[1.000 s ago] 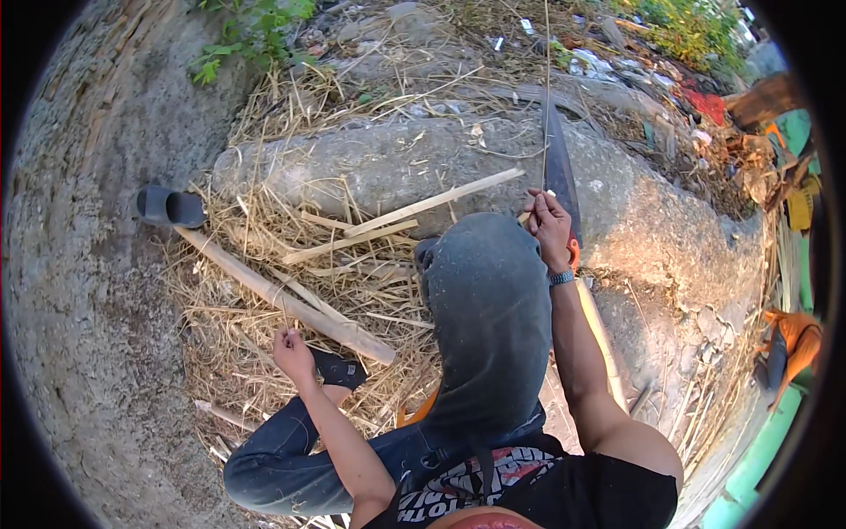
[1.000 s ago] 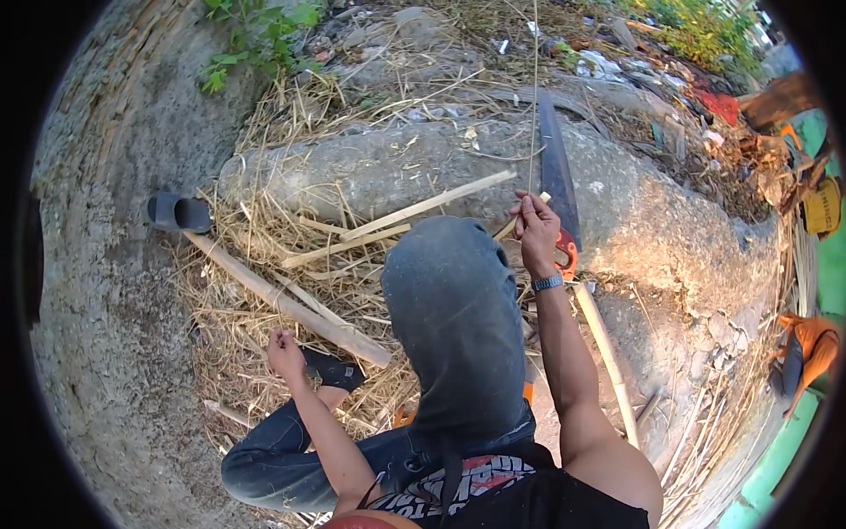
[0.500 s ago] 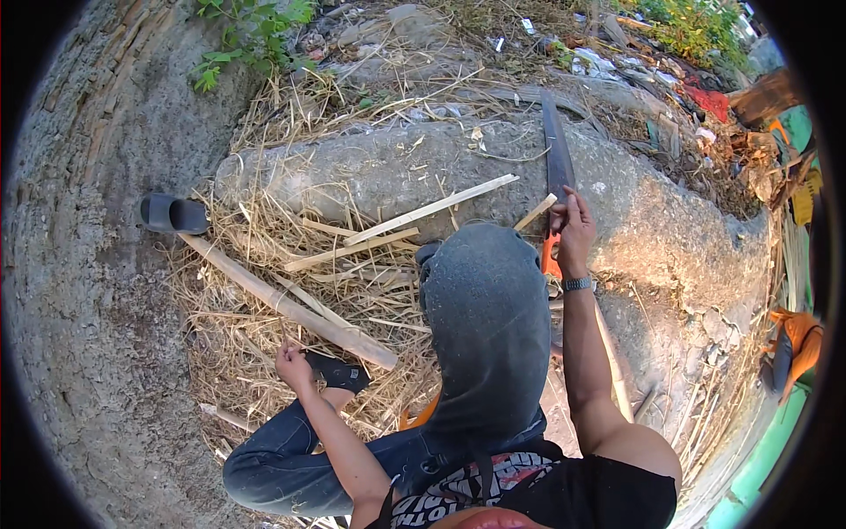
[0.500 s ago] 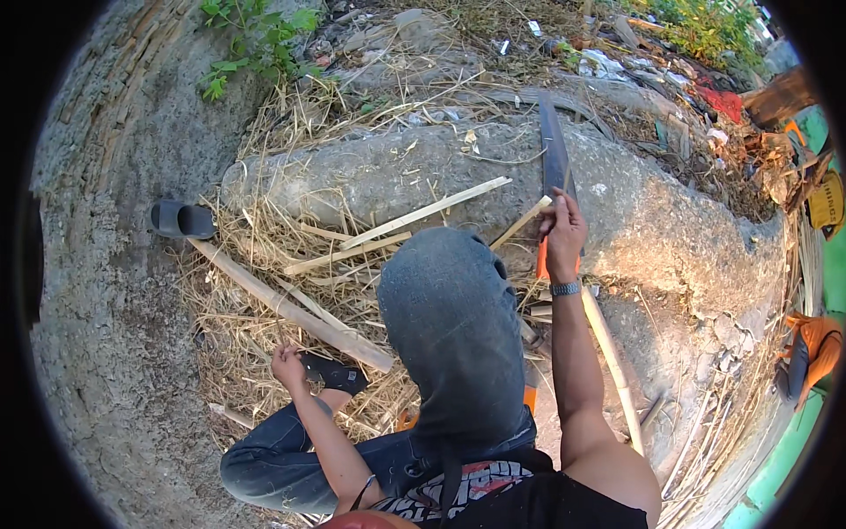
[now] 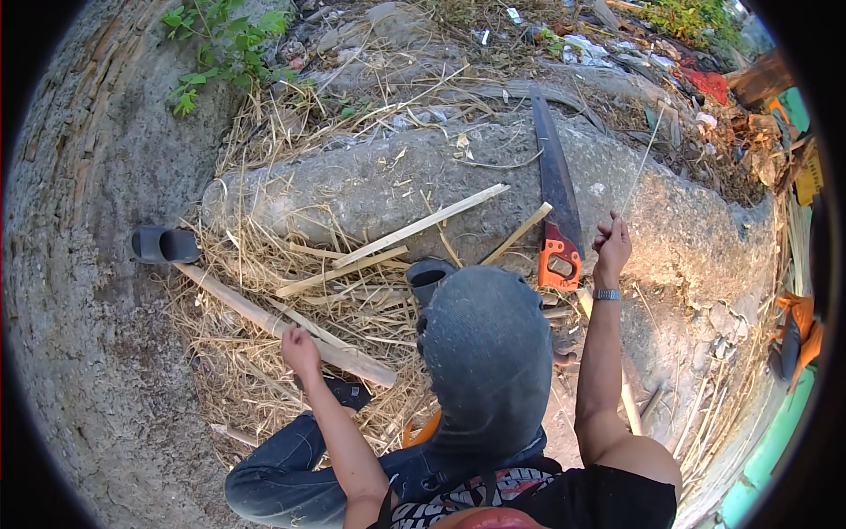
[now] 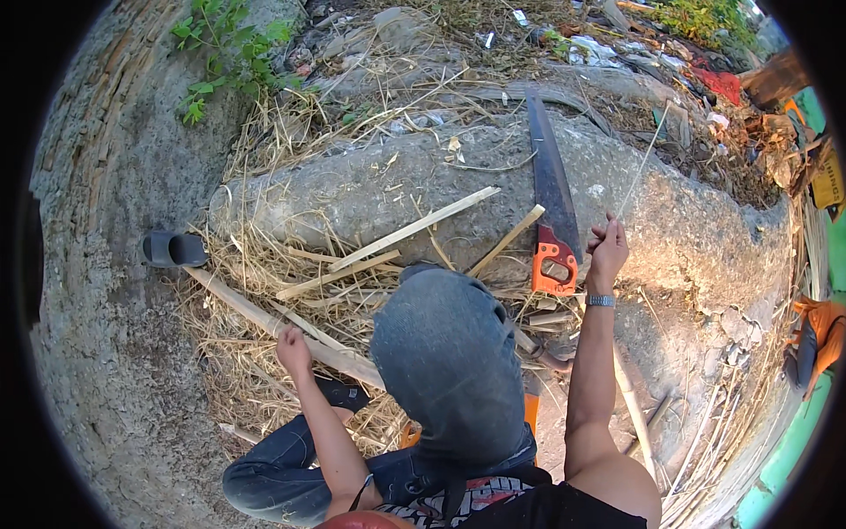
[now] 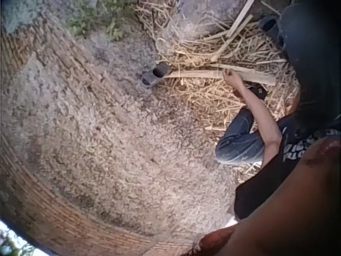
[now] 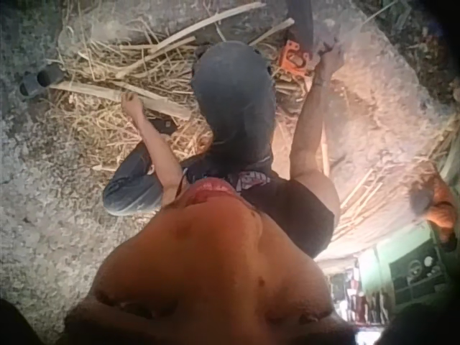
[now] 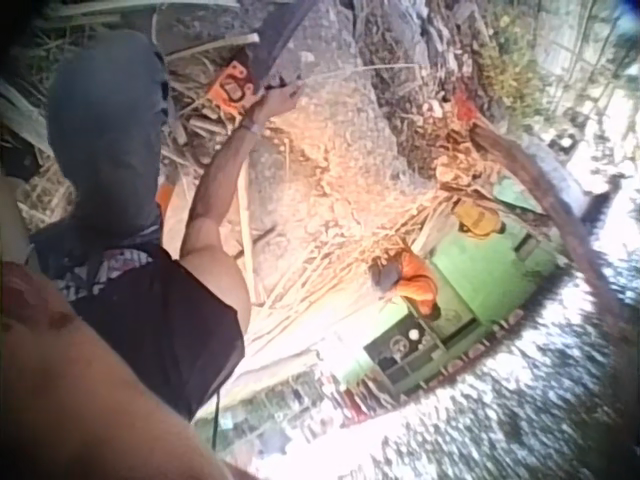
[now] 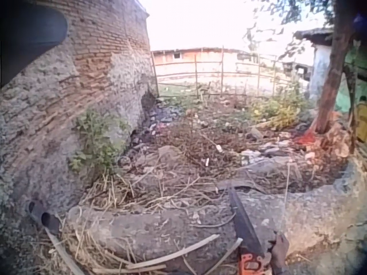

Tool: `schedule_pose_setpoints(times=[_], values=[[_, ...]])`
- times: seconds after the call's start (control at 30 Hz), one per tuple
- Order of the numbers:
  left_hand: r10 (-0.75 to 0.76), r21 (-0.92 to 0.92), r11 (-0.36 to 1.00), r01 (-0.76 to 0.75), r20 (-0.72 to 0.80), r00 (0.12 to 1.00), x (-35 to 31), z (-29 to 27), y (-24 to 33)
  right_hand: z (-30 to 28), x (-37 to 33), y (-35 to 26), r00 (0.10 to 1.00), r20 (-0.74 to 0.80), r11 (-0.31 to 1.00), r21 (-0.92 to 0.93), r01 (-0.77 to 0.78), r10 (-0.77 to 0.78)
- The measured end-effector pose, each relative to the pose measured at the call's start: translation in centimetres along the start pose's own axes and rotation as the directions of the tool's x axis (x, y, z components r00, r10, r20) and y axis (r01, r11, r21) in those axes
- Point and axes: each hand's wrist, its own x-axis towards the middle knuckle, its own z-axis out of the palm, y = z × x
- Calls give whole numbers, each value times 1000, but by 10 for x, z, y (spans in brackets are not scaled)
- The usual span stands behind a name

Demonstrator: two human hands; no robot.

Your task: The person shapes thin bamboo sticks by shaving them with a large knife and then saws through several pieces of bamboo.

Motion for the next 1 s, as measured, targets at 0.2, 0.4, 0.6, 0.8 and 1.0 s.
schedule_pose_setpoints(times=[0.2,0.4,0.6,0.8,1.0], values=[[241,-136,965,-226,107,965,36,104,142,-30,50,43,989,-94,916,-395,64,-110],[501,-203,866,-458,336,798,75,236,268,67,41,6,944,-6,742,-620,255,-329],[744,28,597,-802,355,566,109,390,303,127,99,52,802,227,353,-808,472,-553],[662,-9,670,-742,458,593,108,400,312,131,100,61,840,231,297,-862,411,-490],[616,-8,720,-694,468,634,109,402,324,147,98,51,858,237,282,-876,391,-455]])
